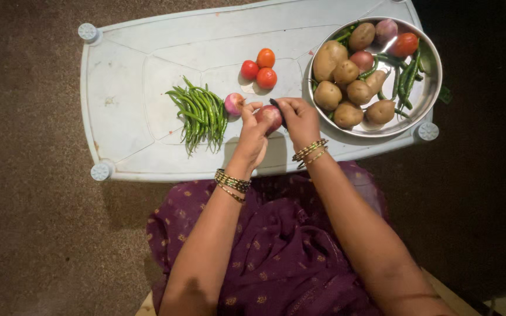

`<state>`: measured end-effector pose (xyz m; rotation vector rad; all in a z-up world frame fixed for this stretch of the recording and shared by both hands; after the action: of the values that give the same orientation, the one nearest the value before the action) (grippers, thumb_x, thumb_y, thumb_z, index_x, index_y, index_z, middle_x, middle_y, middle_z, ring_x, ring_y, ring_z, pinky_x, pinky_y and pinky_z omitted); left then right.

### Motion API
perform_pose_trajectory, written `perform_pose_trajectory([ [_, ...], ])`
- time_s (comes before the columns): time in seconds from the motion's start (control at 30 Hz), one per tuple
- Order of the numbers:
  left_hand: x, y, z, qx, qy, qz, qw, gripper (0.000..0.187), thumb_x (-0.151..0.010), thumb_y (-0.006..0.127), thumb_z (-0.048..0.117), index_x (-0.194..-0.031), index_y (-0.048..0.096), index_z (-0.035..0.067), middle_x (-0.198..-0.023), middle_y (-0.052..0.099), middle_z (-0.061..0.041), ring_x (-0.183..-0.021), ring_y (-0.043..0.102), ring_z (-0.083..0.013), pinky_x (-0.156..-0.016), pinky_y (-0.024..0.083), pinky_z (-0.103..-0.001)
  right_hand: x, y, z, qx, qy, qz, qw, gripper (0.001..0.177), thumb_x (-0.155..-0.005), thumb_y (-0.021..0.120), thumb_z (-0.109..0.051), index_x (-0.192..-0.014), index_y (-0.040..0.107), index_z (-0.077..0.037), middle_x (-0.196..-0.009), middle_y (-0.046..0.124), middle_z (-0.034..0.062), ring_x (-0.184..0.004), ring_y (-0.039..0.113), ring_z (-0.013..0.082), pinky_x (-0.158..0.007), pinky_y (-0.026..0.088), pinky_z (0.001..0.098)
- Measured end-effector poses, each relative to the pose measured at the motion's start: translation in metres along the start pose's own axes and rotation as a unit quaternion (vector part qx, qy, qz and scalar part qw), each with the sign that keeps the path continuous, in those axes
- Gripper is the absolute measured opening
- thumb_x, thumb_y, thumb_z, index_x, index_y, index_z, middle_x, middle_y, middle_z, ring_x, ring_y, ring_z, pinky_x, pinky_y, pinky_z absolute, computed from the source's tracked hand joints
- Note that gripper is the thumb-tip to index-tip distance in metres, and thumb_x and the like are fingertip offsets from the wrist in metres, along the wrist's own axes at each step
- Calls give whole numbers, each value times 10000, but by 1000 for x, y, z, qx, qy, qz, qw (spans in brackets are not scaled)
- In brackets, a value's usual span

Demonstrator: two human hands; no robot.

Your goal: The person peels an onion and then a potato using a small knife while seated at a low table. The peeled skins are discarded onto the table surface.

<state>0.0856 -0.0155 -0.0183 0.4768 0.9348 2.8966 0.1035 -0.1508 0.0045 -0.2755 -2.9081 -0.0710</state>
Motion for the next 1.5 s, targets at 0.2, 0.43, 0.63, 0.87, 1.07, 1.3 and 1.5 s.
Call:
perform_pose_trajectory([
  [0.2, -6, -10, 3, 78, 1, 10, 997, 399, -1055, 537, 335, -1360, 431, 100, -1187, 550, -81, -1024, 568, -163, -926, 497, -341, 38, 26, -65, 245, -264, 0, 933, 175, -885, 735, -45, -1055, 755, -79, -1012, 646, 113, -916, 659, 279, -786, 539, 357],
  [0.43, -3, -19, 9, 96, 3, 70, 993, 613, -1024, 461, 578, -1326, 510, 46, -1152, 604, -82, -1031, 604, -148, -906, 518, -291, 75, 59, -93, 312, -408, -52, 856, 196, -829, 762, -6, -1009, 735, -78, -1032, 637, 91, -1014, 609, 308, -901, 506, 410],
  [0.63, -3, -13, 9, 22, 11, 64, 998, 639, -1031, 402, 614, -1309, 522, 51, -1124, 597, -50, -992, 576, -120, -835, 482, -261, 68, 50, -97, 307, -381, -27, 872, 193, -836, 759, -17, -1020, 743, -74, -1045, 642, 95, -1015, 608, 315, -907, 500, 409],
  [0.87, 1, -4, 18, -142, 89, 36, 985, 523, -1104, 355, 516, -1218, 561, 50, -989, 542, -11, -839, 506, -85, -742, 481, -249, 43, 32, -76, 292, -287, -17, 912, 146, -877, 744, -51, -1022, 763, -52, -1009, 645, 114, -941, 650, 285, -817, 534, 383],
  [1.07, 1, 4, 14, -147, 95, 11, 984, 386, -1130, 436, 402, -1223, 552, 46, -921, 496, -21, -813, 464, -87, -737, 443, -244, 15, 10, -45, 231, -240, -23, 943, 108, -943, 714, -111, -992, 773, -35, -991, 698, 91, -903, 671, 211, -793, 544, 329],
  [1.3, 3, 7, 3, -25, 11, -6, 1000, 570, -938, 699, 279, -1346, 340, 109, -1214, 453, -63, -1077, 529, -146, -885, 501, -315, -3, 3, 17, -80, 66, -50, 993, 204, -1011, 636, -193, -1003, 764, -35, -772, 667, -50, -645, 546, 22, -574, 434, 204],
  [1.5, -5, -18, -11, -14, -26, 66, 997, 543, -917, 642, 165, -1362, 333, 142, -1191, 473, -41, -1072, 549, -131, -900, 514, -337, 14, 8, -35, 136, -180, -13, 974, 140, -1005, 644, -104, -1036, 750, -18, -1002, 707, 56, -896, 670, 148, -779, 545, 297],
])
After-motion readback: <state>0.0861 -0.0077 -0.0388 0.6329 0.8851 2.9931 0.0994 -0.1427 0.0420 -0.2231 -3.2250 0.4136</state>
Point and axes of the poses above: each hand's wrist, its own x-axis away from the middle knuckle, its own y-axis out of the palm, z = x × y, the point moved 9 cm from there along -x, towards the middle knuckle
